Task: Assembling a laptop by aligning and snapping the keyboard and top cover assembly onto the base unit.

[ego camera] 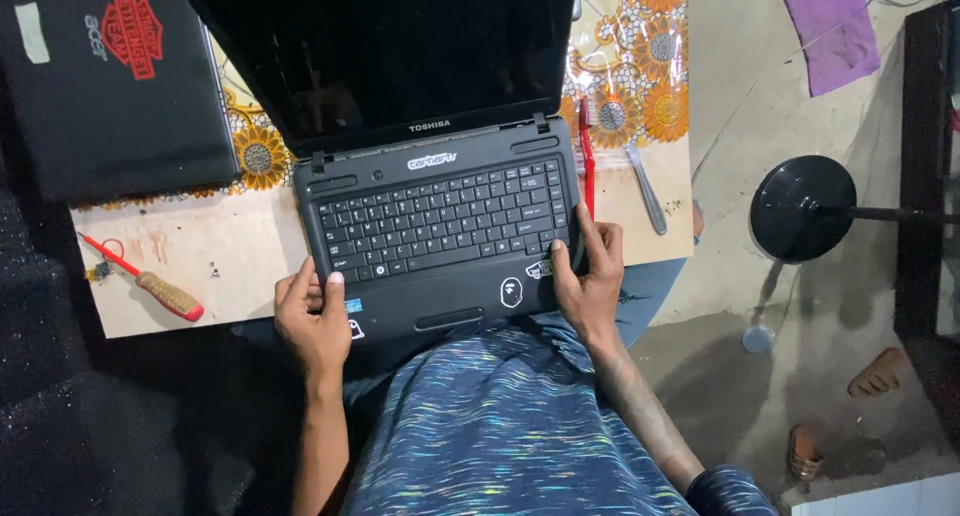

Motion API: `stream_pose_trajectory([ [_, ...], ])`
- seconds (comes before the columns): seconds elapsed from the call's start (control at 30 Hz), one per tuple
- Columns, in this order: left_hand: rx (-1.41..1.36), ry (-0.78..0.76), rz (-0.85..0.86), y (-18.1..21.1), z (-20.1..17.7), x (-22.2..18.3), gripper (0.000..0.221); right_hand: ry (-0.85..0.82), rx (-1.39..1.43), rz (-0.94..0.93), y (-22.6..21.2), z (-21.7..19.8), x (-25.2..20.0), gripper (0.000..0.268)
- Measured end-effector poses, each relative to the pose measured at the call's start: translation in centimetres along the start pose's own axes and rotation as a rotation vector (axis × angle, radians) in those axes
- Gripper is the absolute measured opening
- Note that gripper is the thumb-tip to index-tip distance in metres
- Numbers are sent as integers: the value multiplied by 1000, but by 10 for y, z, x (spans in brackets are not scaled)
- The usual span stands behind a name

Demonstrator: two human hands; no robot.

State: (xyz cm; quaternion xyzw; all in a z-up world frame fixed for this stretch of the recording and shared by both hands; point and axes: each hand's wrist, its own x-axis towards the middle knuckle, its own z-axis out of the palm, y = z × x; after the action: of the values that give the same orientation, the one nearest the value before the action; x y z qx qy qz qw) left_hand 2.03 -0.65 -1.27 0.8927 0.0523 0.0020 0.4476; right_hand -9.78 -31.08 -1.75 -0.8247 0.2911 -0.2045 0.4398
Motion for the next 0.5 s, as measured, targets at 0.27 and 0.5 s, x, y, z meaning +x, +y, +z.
stream_pose_trajectory([
  [0.27, 33, 8, 39, -6, 1, 4, 43, -57, -120, -19, -28, -10, 10, 47],
  [0.5, -9, 38, 63, -3, 1, 5, 43, -25, -181, -16, -13, -1, 6, 47],
])
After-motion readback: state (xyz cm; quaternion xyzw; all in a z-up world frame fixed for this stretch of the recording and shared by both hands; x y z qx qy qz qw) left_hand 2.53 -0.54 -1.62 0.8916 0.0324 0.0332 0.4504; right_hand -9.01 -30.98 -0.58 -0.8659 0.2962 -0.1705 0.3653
